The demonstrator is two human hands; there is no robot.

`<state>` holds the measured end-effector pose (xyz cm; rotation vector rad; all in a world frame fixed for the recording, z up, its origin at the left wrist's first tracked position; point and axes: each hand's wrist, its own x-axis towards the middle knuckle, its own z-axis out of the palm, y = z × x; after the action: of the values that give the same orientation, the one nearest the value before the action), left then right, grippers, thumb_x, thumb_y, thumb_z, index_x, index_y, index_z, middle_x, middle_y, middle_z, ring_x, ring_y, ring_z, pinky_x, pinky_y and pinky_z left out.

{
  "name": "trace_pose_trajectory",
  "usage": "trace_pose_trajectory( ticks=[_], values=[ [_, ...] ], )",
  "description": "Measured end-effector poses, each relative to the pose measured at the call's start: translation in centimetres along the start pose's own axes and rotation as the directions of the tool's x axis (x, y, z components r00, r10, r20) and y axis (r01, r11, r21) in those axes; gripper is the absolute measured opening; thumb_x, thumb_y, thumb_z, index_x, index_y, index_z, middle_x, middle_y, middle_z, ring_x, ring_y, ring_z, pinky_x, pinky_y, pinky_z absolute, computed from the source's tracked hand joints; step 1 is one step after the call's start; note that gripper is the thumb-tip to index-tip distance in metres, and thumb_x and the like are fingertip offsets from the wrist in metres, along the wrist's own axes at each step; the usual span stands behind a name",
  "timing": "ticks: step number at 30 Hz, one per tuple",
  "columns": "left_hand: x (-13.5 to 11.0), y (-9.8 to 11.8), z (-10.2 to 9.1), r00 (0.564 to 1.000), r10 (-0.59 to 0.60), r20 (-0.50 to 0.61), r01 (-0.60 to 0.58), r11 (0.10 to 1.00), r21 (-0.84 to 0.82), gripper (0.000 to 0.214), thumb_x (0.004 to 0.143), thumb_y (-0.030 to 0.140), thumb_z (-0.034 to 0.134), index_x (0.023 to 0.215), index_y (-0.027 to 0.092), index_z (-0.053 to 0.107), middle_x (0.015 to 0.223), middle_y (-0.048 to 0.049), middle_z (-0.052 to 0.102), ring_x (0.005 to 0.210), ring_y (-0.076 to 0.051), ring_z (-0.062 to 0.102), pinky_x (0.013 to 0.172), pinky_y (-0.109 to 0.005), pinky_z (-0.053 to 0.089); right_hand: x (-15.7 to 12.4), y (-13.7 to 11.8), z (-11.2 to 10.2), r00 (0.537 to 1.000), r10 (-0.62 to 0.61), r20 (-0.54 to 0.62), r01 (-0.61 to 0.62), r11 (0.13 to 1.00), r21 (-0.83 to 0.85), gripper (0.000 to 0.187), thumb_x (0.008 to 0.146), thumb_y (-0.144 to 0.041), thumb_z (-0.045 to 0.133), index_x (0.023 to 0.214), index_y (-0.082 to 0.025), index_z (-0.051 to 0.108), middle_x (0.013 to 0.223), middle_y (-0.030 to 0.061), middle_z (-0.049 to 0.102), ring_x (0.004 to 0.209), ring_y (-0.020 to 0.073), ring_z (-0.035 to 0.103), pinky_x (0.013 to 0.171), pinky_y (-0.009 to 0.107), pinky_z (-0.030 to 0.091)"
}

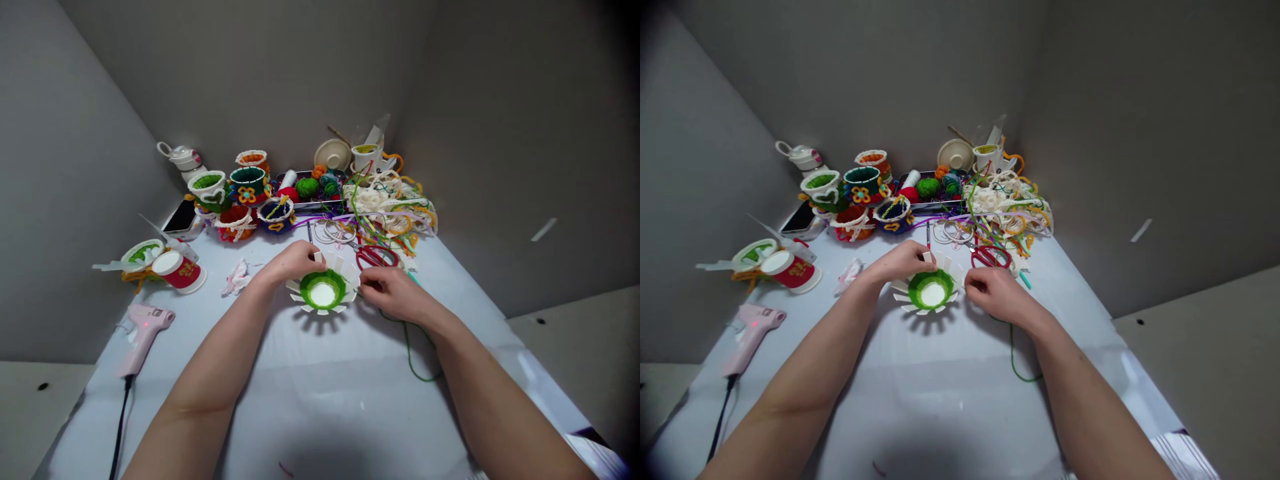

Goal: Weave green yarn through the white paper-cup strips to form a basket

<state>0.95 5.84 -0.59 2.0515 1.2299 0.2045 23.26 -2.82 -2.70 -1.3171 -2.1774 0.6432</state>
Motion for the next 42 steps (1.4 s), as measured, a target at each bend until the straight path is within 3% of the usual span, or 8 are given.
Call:
trace_pose_trajectory(
  ticks=[3, 9, 13, 17, 28, 31, 34, 42],
  values=[
    [-0.3, 0.3, -0.5, 0.999, 0.004, 0.032, -0.005, 0.999, 0.037, 0.026, 0.07, 0.034, 0.059, 0.082, 0.014, 0.07, 0.073, -0.0032, 0.066, 0.065, -0.014, 0.056, 0.055, -0.022, 0.039, 0.2, 0.3, 0.9, 0.992, 0.063, 0.11, -0.06, 0.998, -0.035, 0.016, 0.079, -0.015, 0.048, 0.07, -0.017, 0.062, 0.058, -0.0017, 0.057, 0.052, 0.0097, 0.045, 0.052, 0.022, 0.029],
    [-1.8, 1.2, -2.3, 0.962, 0.031, 0.272, -0.064, 0.992, 0.113, 0.032, 0.074, 0.035, 0.058, 0.099, 0.016, 0.065, 0.086, -0.0036, 0.067, 0.069, -0.014, 0.06, 0.06, -0.022, 0.043, 0.6, -0.2, 2.1, 0.993, 0.093, 0.079, -0.096, 0.995, 0.041, 0.022, 0.071, -0.01, 0.05, 0.082, -0.018, 0.067, 0.08, 0.0024, 0.07, 0.07, 0.0143, 0.06, 0.061, 0.021, 0.036],
    [-1.6, 1.5, -1.9, 0.964, 0.213, 0.16, -0.225, 0.972, 0.061, 0.049, 0.071, 0.033, 0.065, 0.116, 0.015, 0.059, 0.114, -0.0074, 0.065, 0.098, -0.018, 0.059, 0.081, -0.024, 0.045, 0.6, -0.6, 2.8, 0.994, 0.089, 0.063, -0.093, 0.994, 0.065, 0.021, 0.067, -0.008, 0.051, 0.077, -0.018, 0.065, 0.082, 0.0028, 0.071, 0.074, 0.0162, 0.063, 0.064, 0.021, 0.037],
    [-0.8, 1.6, -0.6, 0.939, 0.306, 0.155, -0.312, 0.95, 0.011, 0.044, 0.071, 0.03, 0.065, 0.113, 0.017, 0.062, 0.104, -0.0049, 0.067, 0.089, -0.016, 0.06, 0.077, -0.024, 0.044, 0.6, -0.6, 3.4, 0.996, 0.091, 0.028, -0.092, 0.995, 0.047, 0.013, 0.067, -0.009, 0.052, 0.071, -0.017, 0.062, 0.075, 0.0029, 0.069, 0.068, 0.0157, 0.061, 0.06, 0.021, 0.035],
    [0.0, 0.3, -0.5, 0.919, 0.256, 0.3, -0.292, 0.953, 0.083, 0.026, 0.068, 0.037, 0.067, 0.083, 0.016, 0.071, 0.071, 0.0007, 0.065, 0.066, -0.012, 0.054, 0.06, -0.021, 0.037, 0.7, -0.8, 3.6, 0.996, 0.085, -0.017, -0.084, 0.995, 0.056, 0.019, 0.083, -0.017, 0.048, 0.082, -0.017, 0.067, 0.066, -0.0001, 0.065, 0.055, 0.0104, 0.049, 0.054, 0.021, 0.03],
    [-0.1, 0.5, -0.7, 0.954, 0.217, 0.207, -0.241, 0.966, 0.097, 0.024, 0.069, 0.037, 0.065, 0.078, 0.015, 0.07, 0.066, 0.001, 0.062, 0.064, -0.012, 0.052, 0.059, -0.021, 0.035, 0.7, -0.6, 3.2, 0.996, 0.089, -0.029, -0.087, 0.994, 0.061, 0.019, 0.082, -0.017, 0.048, 0.079, -0.016, 0.066, 0.065, -0.0001, 0.064, 0.056, 0.0108, 0.049, 0.054, 0.022, 0.031],
    [-0.3, 0.9, -0.9, 0.994, 0.091, 0.061, -0.098, 0.989, 0.11, 0.027, 0.067, 0.039, 0.065, 0.078, 0.014, 0.071, 0.063, 0.0015, 0.057, 0.06, -0.011, 0.048, 0.055, -0.022, 0.033, 0.6, -0.3, 2.5, 0.99, 0.128, -0.066, -0.118, 0.985, 0.128, 0.019, 0.084, -0.02, 0.048, 0.083, -0.016, 0.066, 0.065, -0.0003, 0.063, 0.057, 0.0111, 0.05, 0.056, 0.022, 0.035],
    [-0.2, 0.8, -0.6, 1.0, -0.005, 0.026, 0.002, 0.994, 0.105, 0.026, 0.066, 0.037, 0.065, 0.078, 0.015, 0.071, 0.06, 0.0015, 0.053, 0.056, -0.011, 0.045, 0.054, -0.023, 0.032, 0.2, -0.6, 0.8, 0.96, 0.2, -0.196, -0.154, 0.961, 0.229, 0.024, 0.087, -0.036, 0.053, 0.082, -0.016, 0.066, 0.074, 0.0026, 0.065, 0.062, 0.0125, 0.052, 0.056, 0.023, 0.039]
  ],
)
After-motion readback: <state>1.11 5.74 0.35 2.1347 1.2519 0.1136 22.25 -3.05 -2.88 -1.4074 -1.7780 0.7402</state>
